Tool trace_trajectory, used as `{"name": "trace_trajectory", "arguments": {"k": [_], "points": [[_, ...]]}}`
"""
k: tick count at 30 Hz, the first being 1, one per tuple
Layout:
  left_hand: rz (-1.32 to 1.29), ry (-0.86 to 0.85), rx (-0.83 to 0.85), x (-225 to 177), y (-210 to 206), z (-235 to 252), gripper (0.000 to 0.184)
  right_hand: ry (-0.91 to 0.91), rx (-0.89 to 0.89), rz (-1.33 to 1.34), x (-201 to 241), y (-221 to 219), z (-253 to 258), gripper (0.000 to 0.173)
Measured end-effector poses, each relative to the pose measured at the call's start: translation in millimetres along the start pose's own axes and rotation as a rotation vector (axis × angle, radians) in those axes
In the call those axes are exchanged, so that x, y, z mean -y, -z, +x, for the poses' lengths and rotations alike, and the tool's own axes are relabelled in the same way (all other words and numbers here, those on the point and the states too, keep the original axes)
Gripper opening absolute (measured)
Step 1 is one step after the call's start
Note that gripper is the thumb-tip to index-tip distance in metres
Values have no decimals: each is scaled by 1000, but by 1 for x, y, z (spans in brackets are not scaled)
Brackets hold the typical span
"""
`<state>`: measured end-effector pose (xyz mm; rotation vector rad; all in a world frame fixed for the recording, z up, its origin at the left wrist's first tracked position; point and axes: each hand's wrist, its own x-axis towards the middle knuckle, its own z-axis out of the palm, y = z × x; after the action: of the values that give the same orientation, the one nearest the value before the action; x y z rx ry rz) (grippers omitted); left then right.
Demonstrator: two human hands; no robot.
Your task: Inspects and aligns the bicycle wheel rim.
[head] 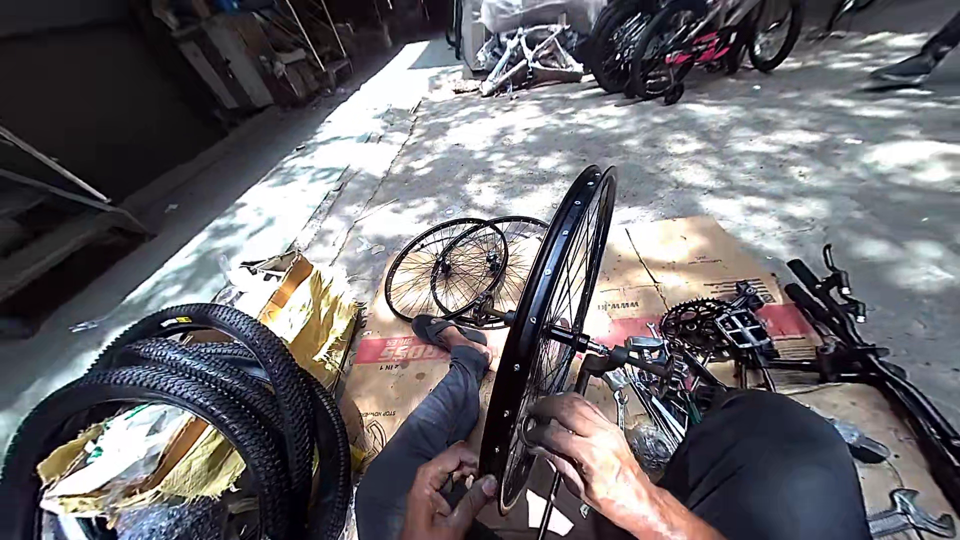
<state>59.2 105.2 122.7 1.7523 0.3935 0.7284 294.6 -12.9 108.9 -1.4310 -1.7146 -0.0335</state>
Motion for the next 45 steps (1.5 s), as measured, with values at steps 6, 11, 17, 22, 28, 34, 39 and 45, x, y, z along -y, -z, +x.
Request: {"name": "trace_trajectory", "arguments": {"k": [6, 11, 17, 22, 28, 34, 39, 45], "points": [[-58, -157, -176, -37, -24, 45, 32, 88, -154, 104, 23, 0, 37, 26], [-44, -167, -235, -55, -36, 65, 49, -92, -297, -9, 15, 8, 57, 29], [-62, -164, -252, -47, -45, 63, 53, 13, -321, 307, 6, 14, 75, 30], [-119, -135, -298, -55, -53, 74, 46, -56, -615, 226, 10, -18, 89, 52], [-170, -121, -340, -75, -42, 91, 47, -278, -221, 436, -3, 31, 128, 60], [-138, -99, -281, -75, -53, 87, 34, -587, 17, 1100, -31, 88, 160, 33], [-157, -86, -254, -73, -49, 83, 21, -477, 24, 1029, -35, 75, 163, 36], [-194, -65, -231, -77, -49, 83, 20, -372, -387, 640, -40, 40, 128, 45]]}}
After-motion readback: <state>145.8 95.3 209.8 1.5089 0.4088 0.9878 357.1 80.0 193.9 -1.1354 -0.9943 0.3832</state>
